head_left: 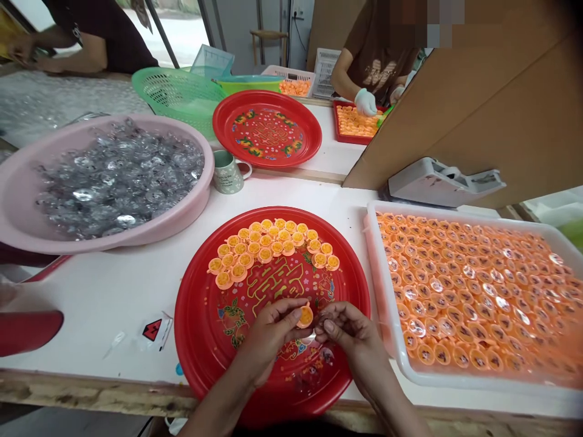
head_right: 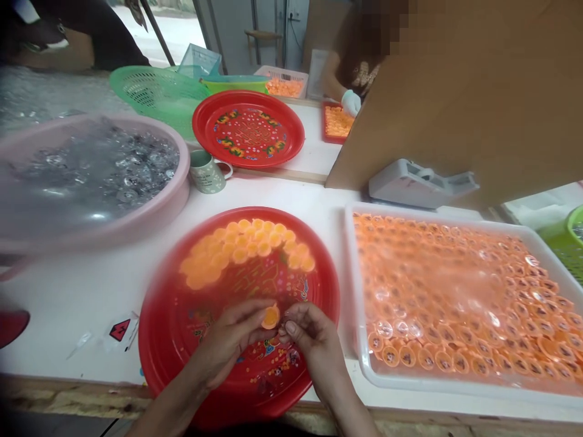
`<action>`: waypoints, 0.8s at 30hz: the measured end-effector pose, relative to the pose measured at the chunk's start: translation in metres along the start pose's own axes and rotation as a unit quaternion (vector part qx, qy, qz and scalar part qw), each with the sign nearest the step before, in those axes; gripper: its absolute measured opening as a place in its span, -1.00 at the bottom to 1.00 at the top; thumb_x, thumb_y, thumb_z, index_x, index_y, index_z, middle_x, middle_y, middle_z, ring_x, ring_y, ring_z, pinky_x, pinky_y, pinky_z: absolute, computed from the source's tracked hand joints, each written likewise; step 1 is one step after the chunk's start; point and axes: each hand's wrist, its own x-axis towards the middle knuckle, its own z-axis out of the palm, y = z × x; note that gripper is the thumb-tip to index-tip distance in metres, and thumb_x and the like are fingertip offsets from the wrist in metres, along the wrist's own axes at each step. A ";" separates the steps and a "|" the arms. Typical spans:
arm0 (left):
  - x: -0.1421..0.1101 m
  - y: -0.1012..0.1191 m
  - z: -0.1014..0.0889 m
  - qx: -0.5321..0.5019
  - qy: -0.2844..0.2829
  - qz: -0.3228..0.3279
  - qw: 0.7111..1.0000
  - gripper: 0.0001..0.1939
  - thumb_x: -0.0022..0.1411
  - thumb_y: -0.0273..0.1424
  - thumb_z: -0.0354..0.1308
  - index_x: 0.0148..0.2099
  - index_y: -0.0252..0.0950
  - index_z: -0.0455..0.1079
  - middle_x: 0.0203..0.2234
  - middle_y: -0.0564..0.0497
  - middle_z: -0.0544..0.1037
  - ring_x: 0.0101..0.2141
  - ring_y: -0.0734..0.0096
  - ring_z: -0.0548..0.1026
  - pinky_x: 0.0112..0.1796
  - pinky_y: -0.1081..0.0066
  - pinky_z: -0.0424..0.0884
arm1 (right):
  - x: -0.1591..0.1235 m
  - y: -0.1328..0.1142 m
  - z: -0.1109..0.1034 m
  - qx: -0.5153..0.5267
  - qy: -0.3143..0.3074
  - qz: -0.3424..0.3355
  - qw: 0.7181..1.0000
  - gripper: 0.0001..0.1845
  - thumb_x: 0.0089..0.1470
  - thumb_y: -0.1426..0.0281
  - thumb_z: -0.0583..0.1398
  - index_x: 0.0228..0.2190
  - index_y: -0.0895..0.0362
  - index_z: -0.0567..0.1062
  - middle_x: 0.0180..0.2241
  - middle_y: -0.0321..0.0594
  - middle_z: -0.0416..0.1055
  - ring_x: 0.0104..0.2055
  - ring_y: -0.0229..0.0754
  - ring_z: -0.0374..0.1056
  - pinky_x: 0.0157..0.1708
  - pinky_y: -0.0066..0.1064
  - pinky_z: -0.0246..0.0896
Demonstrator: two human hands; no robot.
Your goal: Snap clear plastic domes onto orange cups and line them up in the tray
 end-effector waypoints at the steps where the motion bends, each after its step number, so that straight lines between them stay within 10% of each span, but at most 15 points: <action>1: 0.000 -0.001 0.001 -0.004 0.001 0.005 1.000 -0.67 0.02 -0.26 0.36 -0.16 -0.31 0.56 -0.22 -0.08 0.55 -0.13 0.18 0.48 -0.11 0.23 0.50 | 0.001 0.000 0.000 -0.014 0.005 -0.006 1.000 -0.76 -0.04 0.25 0.38 -0.37 0.12 0.51 -0.46 -0.27 0.48 -0.43 -0.26 0.40 -0.41 -0.45 0.32; 24: -0.004 -0.027 0.012 0.223 0.040 0.190 0.955 -0.70 0.11 -0.41 0.27 -0.07 -0.12 0.56 -0.15 -0.05 0.63 -0.13 0.17 0.57 0.02 0.18 0.45 | -0.004 0.006 0.008 -0.186 0.110 -0.105 0.971 -0.84 0.01 0.28 0.32 -0.42 0.11 0.53 -0.46 -0.23 0.52 -0.45 -0.19 0.43 -0.42 -0.37 0.39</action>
